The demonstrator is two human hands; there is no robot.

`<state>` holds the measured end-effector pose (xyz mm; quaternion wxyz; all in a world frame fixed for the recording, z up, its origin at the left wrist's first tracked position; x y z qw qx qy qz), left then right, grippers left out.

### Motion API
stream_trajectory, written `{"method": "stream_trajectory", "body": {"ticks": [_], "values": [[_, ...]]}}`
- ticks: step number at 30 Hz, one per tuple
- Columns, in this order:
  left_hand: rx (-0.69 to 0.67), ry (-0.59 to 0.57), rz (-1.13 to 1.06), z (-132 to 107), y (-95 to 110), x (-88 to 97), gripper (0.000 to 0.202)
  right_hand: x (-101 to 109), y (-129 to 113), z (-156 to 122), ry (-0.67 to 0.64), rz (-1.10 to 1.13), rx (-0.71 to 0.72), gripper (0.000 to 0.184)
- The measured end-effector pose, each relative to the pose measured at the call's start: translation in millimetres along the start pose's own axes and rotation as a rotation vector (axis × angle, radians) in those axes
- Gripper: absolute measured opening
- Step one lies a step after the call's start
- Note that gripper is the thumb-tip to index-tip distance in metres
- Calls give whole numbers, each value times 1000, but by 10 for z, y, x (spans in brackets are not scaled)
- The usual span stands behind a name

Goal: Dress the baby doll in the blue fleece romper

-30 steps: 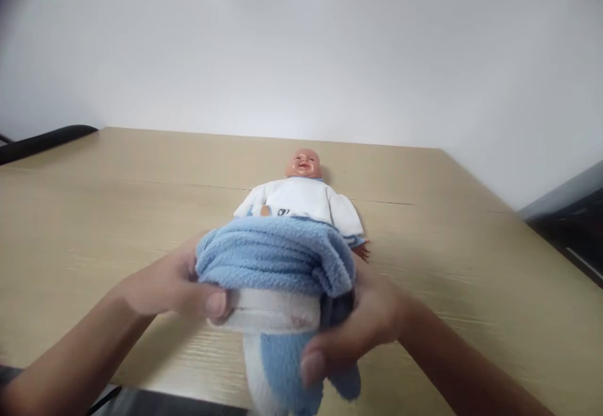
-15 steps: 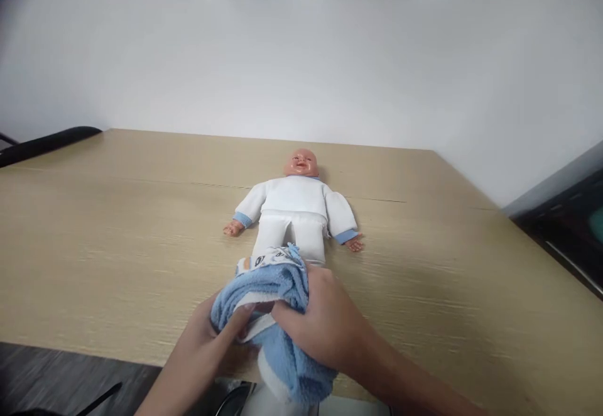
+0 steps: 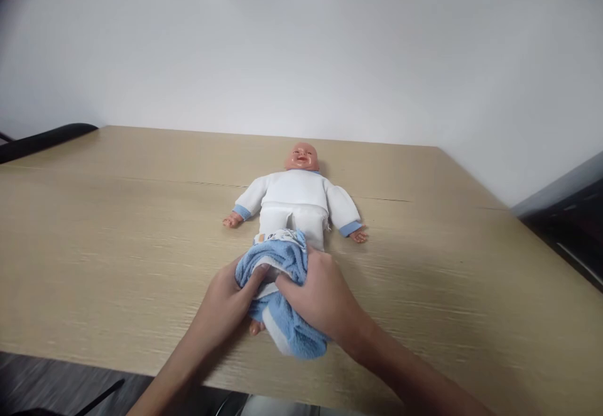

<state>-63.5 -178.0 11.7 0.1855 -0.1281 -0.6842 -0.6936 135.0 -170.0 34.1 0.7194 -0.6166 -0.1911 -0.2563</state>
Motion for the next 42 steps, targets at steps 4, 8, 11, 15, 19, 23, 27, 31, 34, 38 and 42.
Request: {"method": "stream_trajectory", "body": {"ticks": [4,8,11,15,19,23,27,31,34,38,42], "values": [[-28,32,-8,76,50,38,32,37,-15,144,18,-12,11,11],[-1,-25,-79,-90,152,152,27,213,-251,86,-35,-26,69,7],[30,-75,-138,-308,185,236,32,310,-432,-66,-142,-31,104,4],[59,-124,-95,-485,69,265,36,267,-443,-209,-187,-152,50,10],[18,-101,148,-474,-98,219,29,144,-323,-237,-203,-221,94,16],[-86,-93,249,-461,-194,147,20,70,-261,-291,-219,-315,96,32],[-149,-69,204,-526,-256,86,17,40,-233,-352,-218,-364,92,33],[-54,-87,-54,-586,-292,57,26,58,-189,-346,-206,-176,96,37],[-14,-16,-231,-562,-296,60,37,100,-147,-305,-172,-30,73,43],[-63,71,-234,-425,-274,95,36,154,-92,-178,-130,53,115,31],[-137,16,-208,-239,-216,176,39,206,-26,35,-136,103,252,25]]}}
Point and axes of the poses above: each hand's wrist, its own z-axis towards the middle knuckle, its own x-axis out of the back of the hand, y = z × x, the point moved 1 cm from there along z, towards the middle knuckle, and after that the axes turned 14 degrees about y, right-handed, at the moved point
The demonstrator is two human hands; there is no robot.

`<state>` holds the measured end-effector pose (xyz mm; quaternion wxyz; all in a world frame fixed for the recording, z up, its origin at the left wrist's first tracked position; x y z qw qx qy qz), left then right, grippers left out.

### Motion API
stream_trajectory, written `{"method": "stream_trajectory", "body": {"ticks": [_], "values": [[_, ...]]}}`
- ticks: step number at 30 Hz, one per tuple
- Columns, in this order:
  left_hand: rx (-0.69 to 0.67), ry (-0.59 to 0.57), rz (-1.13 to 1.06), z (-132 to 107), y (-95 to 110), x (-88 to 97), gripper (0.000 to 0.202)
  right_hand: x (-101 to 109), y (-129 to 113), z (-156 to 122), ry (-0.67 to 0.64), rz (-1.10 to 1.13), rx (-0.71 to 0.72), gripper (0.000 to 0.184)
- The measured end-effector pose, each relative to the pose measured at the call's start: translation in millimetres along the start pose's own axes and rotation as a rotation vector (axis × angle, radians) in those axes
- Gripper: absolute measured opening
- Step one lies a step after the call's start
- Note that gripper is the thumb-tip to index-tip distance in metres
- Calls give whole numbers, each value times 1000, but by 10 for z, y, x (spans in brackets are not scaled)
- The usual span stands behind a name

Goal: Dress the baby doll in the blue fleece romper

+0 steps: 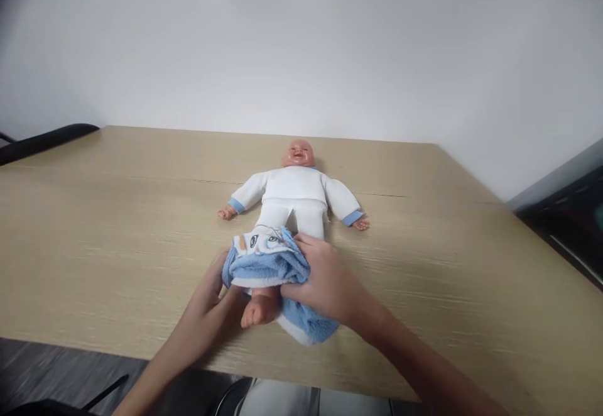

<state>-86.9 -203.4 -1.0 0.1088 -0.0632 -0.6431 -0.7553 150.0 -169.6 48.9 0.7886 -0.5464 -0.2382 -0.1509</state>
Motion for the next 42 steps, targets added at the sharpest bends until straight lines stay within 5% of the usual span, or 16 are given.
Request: {"method": "stream_trajectory", "body": {"ticks": [4,8,12,16,22,28,35,40,42], "values": [[16,-84,-15,188,31,85,39,112,167,147,-143,116,56,39],[-3,-86,17,344,49,168,36,216,453,165,-240,312,-54,59],[-12,-218,57,415,127,239,33,233,754,77,-223,595,-226,70],[-5,-288,-28,448,174,292,58,197,883,-19,-188,811,-371,82],[-245,-159,191,675,401,196,62,152,803,-54,-96,1006,-469,71],[-410,-566,460,1147,830,-139,66,156,723,-56,20,982,-516,74],[-284,-1026,197,1619,838,-497,42,266,874,-5,-23,710,-267,57],[-283,-1057,110,1641,748,-592,36,338,936,-13,-251,483,-242,44],[-276,-1039,112,1619,749,-604,36,349,924,-36,-210,516,-300,47]]}}
Point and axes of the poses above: each hand's wrist, its own z-axis towards the middle knuckle, its own x-axis out of the back of the hand, y = z × x, the point moved 1 cm from there along z, towards the middle knuckle, and after that the axes turned 14 degrees about y, right-handed, at the moved point
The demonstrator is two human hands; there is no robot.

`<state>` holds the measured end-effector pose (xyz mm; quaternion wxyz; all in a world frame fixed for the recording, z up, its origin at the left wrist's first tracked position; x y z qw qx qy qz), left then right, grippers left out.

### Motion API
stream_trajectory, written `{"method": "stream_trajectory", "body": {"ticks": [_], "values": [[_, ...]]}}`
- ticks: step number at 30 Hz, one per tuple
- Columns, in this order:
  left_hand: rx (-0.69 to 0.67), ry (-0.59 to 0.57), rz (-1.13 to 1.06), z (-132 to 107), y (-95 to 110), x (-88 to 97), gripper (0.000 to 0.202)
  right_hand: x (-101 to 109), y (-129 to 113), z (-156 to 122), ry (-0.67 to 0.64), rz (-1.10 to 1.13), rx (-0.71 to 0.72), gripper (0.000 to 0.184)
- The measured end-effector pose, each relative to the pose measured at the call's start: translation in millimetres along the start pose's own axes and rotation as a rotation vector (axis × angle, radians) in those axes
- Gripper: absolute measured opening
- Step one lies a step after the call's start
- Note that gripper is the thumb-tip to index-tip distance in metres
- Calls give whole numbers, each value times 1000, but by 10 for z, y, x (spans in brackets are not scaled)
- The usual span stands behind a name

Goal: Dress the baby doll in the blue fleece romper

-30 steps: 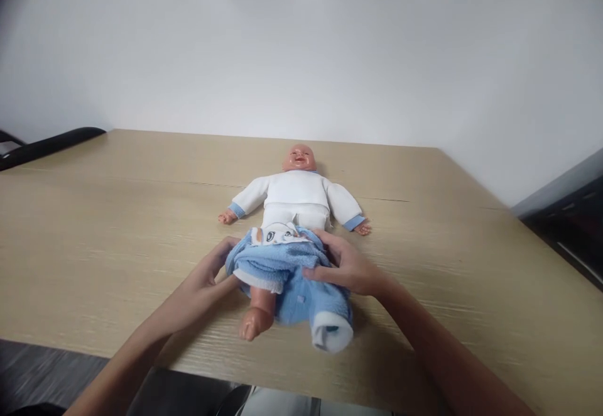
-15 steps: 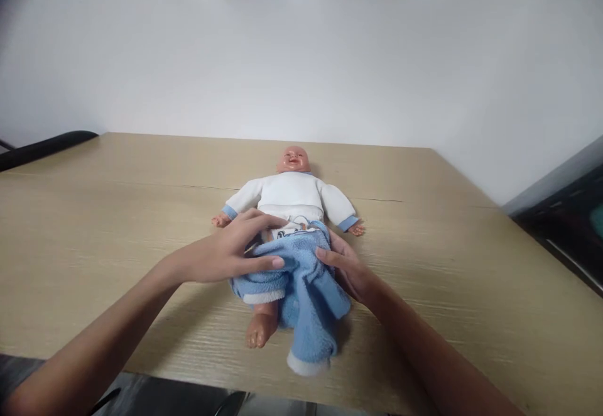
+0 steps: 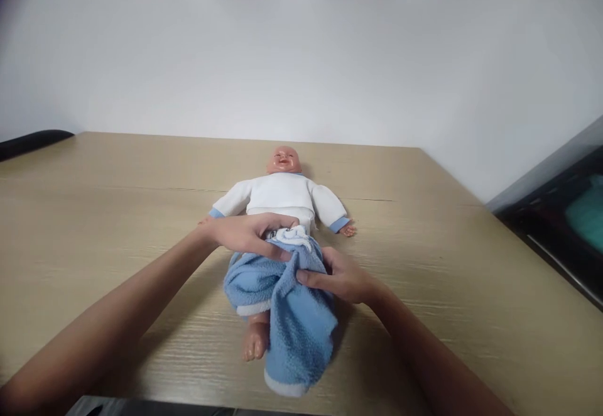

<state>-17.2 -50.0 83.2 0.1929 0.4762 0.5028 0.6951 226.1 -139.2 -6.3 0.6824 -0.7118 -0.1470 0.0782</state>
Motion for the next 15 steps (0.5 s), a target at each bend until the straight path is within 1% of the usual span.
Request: {"method": "stream_trajectory", "body": {"ticks": [2,4,6,8,10,13,14,15], "values": [[31,-30,-47,2,-3,-18,39,-14,-24,-26,103,137,-26,51],[67,-133,-99,9,-32,-30,44,-30,-57,-42,189,291,-46,51],[74,-242,-109,18,-80,-33,42,-35,-84,-46,202,380,-80,46],[51,-297,-116,28,-127,-30,35,-18,-99,-44,143,351,-119,47],[31,-307,-186,35,-155,-26,33,13,-106,-50,18,241,-152,52],[29,-297,-304,44,-171,-27,43,51,-118,-93,-196,76,-177,51],[31,-296,-324,47,-175,-27,46,55,-121,-114,-241,54,-178,50],[37,-293,-334,49,-178,-26,48,55,-122,-135,-258,50,-177,48]]}}
Point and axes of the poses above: each hand's wrist, its own z-axis towards the middle knuckle, its own x-axis out of the back of the hand, y = z × x, the point moved 1 cm from there along z, towards the middle knuckle, and after that the axes turned 14 degrees about y, right-handed, at the moved point
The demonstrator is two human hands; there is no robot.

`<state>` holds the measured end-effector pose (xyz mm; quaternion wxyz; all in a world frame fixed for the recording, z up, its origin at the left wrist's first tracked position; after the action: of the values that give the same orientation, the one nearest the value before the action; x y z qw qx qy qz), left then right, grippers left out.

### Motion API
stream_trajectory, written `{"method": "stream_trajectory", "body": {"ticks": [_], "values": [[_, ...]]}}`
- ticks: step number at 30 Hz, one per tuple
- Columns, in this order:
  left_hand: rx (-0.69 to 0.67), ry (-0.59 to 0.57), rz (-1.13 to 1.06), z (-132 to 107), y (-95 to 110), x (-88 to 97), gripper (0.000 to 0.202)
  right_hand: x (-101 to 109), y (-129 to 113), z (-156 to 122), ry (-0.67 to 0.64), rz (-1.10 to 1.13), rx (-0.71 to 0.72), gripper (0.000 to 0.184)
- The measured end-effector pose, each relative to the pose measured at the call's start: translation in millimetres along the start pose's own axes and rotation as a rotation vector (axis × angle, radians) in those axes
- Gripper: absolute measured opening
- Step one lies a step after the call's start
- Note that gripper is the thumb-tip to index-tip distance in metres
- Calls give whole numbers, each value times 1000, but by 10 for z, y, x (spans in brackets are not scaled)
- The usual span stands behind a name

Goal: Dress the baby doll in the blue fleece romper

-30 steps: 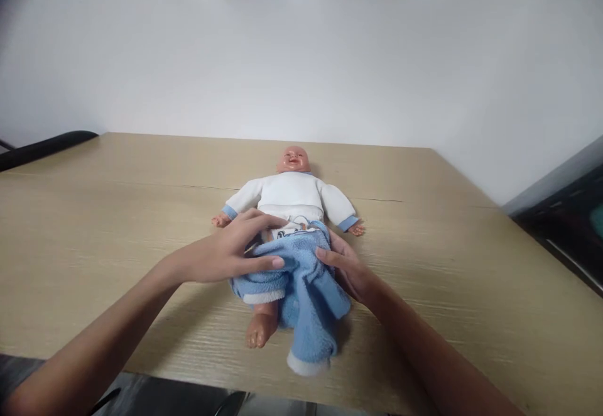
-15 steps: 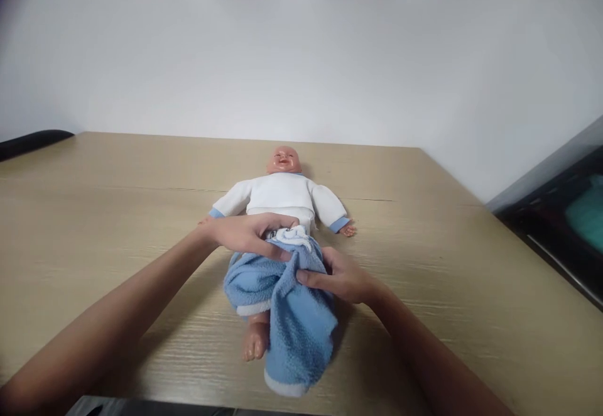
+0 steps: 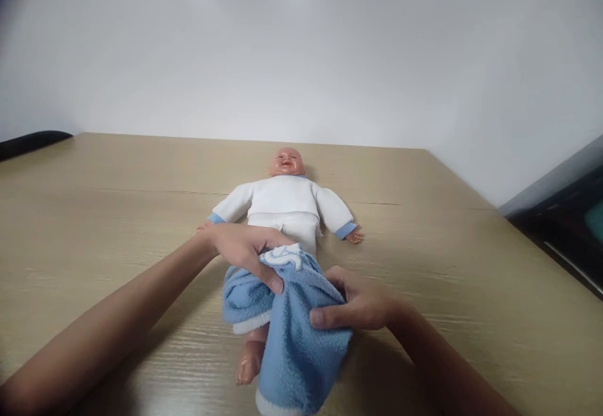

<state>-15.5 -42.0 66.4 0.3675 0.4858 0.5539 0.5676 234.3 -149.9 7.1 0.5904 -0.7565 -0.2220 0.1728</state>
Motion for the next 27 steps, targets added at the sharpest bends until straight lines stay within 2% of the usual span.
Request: {"method": "stream_trajectory", "body": {"ticks": [2,6,8,12,17,19,21,24,27], "values": [[20,-7,3,-1,-4,2,47,-12,22,-27,60,42,15,49],[97,-107,22,-26,1,-25,40,-27,117,-11,337,153,51,55],[117,-156,-7,-37,4,-45,36,-49,143,20,370,169,55,57],[60,-131,8,-36,-2,-32,25,-97,50,28,293,122,55,57],[40,-27,87,-39,7,11,26,-128,-77,-74,-43,97,-1,66],[30,-30,64,-48,13,5,23,-125,-46,-87,-88,123,-12,64],[43,-73,-20,-55,16,-12,20,-109,21,-71,-6,148,9,57],[112,-137,-152,-52,16,-37,41,-89,121,-25,209,215,67,55],[125,-148,-172,-26,-9,-49,49,-108,132,-1,309,225,65,57]]}}
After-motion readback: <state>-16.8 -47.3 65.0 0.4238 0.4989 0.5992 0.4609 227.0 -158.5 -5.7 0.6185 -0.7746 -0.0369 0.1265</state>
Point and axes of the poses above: each hand's wrist, its own z-axis towards the middle knuckle, its own x-axis out of the back of the hand, y = z × x, the point moved 1 cm from there along z, towards the middle knuckle, and after that the axes turned 14 degrees about y, right-handed, at the moved point
